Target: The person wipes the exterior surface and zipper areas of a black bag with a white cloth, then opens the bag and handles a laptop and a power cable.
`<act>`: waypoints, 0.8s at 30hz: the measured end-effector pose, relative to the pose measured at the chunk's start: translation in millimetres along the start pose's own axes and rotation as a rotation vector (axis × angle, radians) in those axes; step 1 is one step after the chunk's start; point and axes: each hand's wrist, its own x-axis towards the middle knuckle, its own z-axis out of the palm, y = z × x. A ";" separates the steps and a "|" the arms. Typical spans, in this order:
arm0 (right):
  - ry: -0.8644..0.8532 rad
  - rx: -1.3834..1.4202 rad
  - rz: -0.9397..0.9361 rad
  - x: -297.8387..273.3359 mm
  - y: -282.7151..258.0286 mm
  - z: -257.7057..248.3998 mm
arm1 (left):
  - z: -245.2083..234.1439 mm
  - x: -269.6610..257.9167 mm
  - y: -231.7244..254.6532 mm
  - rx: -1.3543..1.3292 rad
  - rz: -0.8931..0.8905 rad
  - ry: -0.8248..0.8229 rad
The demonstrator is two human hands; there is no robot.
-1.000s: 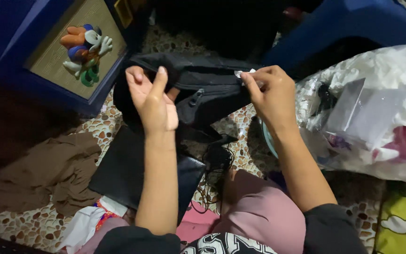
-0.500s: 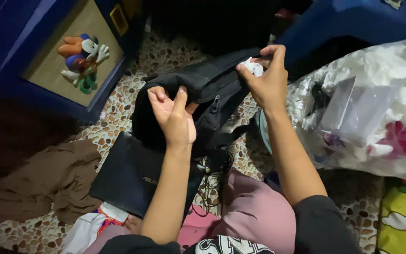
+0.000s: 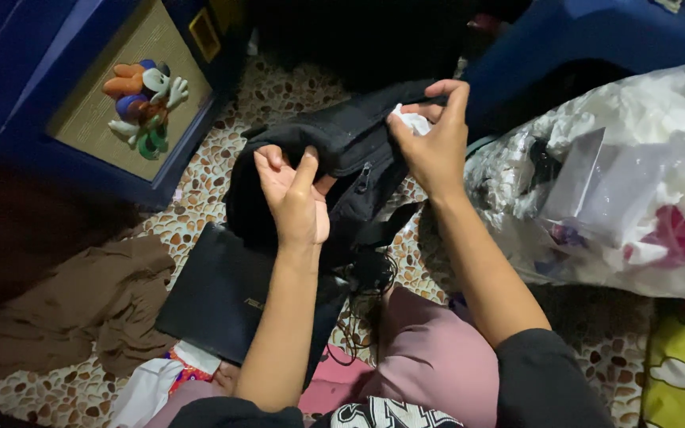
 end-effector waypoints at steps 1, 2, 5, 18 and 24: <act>0.000 0.001 -0.001 -2.5 -2.5 3.4 | 2.3 -0.2 2.1 0.000 0.001 -0.001; -0.011 0.007 -0.028 -5.0 -4.9 6.9 | 4.5 -0.4 4.3 0.008 0.000 -0.003; -0.067 0.105 -0.051 -7.7 2.0 10.3 | 3.6 2.6 9.3 0.008 -0.003 0.006; -0.069 0.999 0.652 19.2 4.3 -89.8 | 35.8 74.6 27.2 0.288 -0.121 -0.057; -0.049 1.049 0.618 25.0 11.4 -97.3 | 46.3 129.5 28.7 0.480 0.102 -0.400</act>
